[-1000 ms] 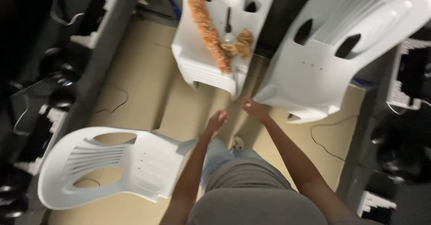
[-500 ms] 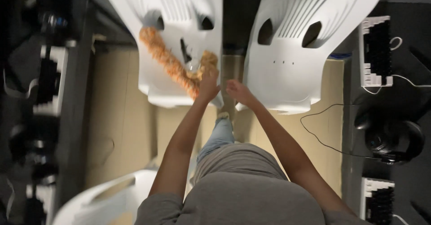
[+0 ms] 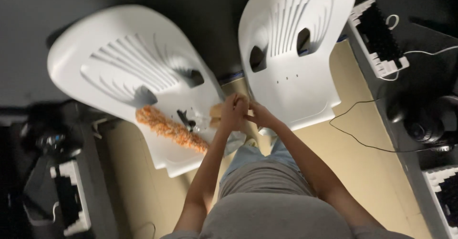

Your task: The person wipes the seat and backrest of white plastic chairs using a cloth. They repeatedly move the chairs to different positions and continue wiping various surfaces.

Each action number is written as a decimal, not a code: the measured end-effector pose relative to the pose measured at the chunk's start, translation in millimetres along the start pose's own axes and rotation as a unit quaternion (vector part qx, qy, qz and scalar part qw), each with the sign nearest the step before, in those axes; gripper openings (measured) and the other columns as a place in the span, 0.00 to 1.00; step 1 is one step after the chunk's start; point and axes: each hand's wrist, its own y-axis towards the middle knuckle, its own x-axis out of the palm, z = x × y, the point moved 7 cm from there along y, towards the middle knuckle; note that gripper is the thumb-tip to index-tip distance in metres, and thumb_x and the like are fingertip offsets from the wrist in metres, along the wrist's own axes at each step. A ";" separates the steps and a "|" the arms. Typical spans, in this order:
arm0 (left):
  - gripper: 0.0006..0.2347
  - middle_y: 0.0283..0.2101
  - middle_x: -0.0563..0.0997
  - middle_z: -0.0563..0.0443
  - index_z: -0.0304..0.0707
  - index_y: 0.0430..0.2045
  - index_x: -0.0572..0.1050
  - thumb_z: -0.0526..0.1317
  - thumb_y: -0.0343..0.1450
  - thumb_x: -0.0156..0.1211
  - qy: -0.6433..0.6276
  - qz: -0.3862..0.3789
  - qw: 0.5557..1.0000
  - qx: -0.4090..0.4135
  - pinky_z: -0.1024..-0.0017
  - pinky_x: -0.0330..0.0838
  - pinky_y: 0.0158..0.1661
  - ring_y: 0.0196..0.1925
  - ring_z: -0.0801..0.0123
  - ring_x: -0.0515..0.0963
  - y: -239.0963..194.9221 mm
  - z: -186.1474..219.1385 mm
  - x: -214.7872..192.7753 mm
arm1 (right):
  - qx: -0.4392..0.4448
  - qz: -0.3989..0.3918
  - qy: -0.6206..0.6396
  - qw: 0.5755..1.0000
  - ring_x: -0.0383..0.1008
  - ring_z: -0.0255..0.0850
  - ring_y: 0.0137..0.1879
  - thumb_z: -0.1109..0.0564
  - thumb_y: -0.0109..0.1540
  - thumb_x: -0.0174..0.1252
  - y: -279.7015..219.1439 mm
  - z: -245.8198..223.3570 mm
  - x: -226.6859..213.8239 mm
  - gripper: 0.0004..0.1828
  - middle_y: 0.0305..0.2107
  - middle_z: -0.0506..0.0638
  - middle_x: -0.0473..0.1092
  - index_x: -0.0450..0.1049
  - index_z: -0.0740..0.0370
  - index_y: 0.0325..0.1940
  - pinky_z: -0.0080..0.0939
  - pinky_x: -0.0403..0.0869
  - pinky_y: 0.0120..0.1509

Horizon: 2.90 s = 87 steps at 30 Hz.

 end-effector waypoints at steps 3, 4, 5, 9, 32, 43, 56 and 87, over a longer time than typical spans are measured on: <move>0.07 0.36 0.80 0.46 0.36 0.43 0.75 0.34 0.74 0.54 -0.009 -0.016 1.000 -0.016 0.69 0.73 0.39 0.37 0.66 0.79 37.7 21.7 11.7 | 0.023 0.038 -0.052 0.998 0.76 0.51 0.47 0.54 0.62 0.68 0.1 21.6 -31.9 0.20 0.44 0.58 0.73 0.74 0.63 0.55 0.49 0.76 0.50; 0.07 0.36 0.80 0.46 0.36 0.43 0.75 0.34 0.74 0.54 -0.009 -0.022 1.000 -0.014 0.69 0.73 0.39 0.37 0.66 0.79 48.0 33.9 16.1 | 0.026 0.044 -0.053 0.997 0.76 0.51 0.47 0.54 0.62 0.68 0.0 27.2 -49.7 0.20 0.44 0.58 0.73 0.74 0.63 0.55 0.49 0.76 0.50; 0.07 0.34 0.79 0.45 0.36 0.44 0.75 0.35 0.75 0.53 -0.022 -0.023 0.999 -0.027 0.69 0.71 0.37 0.35 0.67 0.77 58.0 44.0 20.6 | 0.035 0.059 -0.031 0.997 0.78 0.48 0.46 0.54 0.62 0.67 -1.1 34.0 -69.1 0.16 0.42 0.55 0.74 0.75 0.63 0.50 0.46 0.78 0.49; 0.08 0.35 0.76 0.45 0.36 0.46 0.76 0.36 0.79 0.50 -0.066 -0.037 0.996 -0.036 0.71 0.68 0.37 0.34 0.71 0.72 93.0 94.5 39.0 | 0.073 0.128 -0.141 0.979 0.77 0.45 0.42 0.53 0.64 0.63 -8.6 20.5 -159.2 0.14 0.40 0.54 0.74 0.77 0.62 0.51 0.44 0.77 0.48; 0.12 0.57 0.82 0.44 0.36 0.56 0.76 0.32 0.78 0.51 -0.067 0.056 0.992 0.096 0.68 0.71 0.51 0.50 0.58 0.77 277.8 200.2 119.7 | -0.024 0.337 -0.287 0.896 0.47 0.68 0.77 0.41 0.72 0.49 154.8 -19.1 -424.8 0.34 0.67 0.70 0.55 0.57 0.71 0.70 0.69 0.39 0.81; 0.13 0.46 0.83 0.40 0.35 0.47 0.79 0.43 0.80 0.49 0.103 0.212 0.972 0.022 0.67 0.75 0.42 0.45 0.60 0.82 309.0 67.3 37.8 | -0.044 0.206 -0.430 0.878 0.46 0.71 0.75 0.42 0.66 0.55 245.6 -12.3 -302.1 0.35 0.65 0.71 0.56 0.62 0.70 0.68 0.82 0.37 0.75; 0.22 0.54 0.80 0.43 0.30 0.54 0.74 0.51 0.84 0.35 -0.185 0.159 0.967 0.075 0.66 0.68 0.62 0.57 0.63 0.77 294.7 43.9 33.5 | -0.118 0.031 -0.411 0.903 0.65 0.63 0.62 0.41 0.66 0.57 265.5 60.5 -263.1 0.25 0.51 0.65 0.71 0.75 0.66 0.55 0.72 0.56 0.70; 0.27 0.63 0.74 0.38 0.45 0.70 0.59 0.53 0.76 0.51 0.096 -0.070 0.967 -0.225 0.57 0.72 0.56 0.62 0.42 0.75 116.2 -285.6 90.3 | 0.082 0.018 -0.103 0.991 0.62 0.64 0.72 0.49 0.62 0.57 136.2 291.4 71.4 0.29 0.64 0.61 0.68 0.70 0.50 0.69 0.68 0.57 0.74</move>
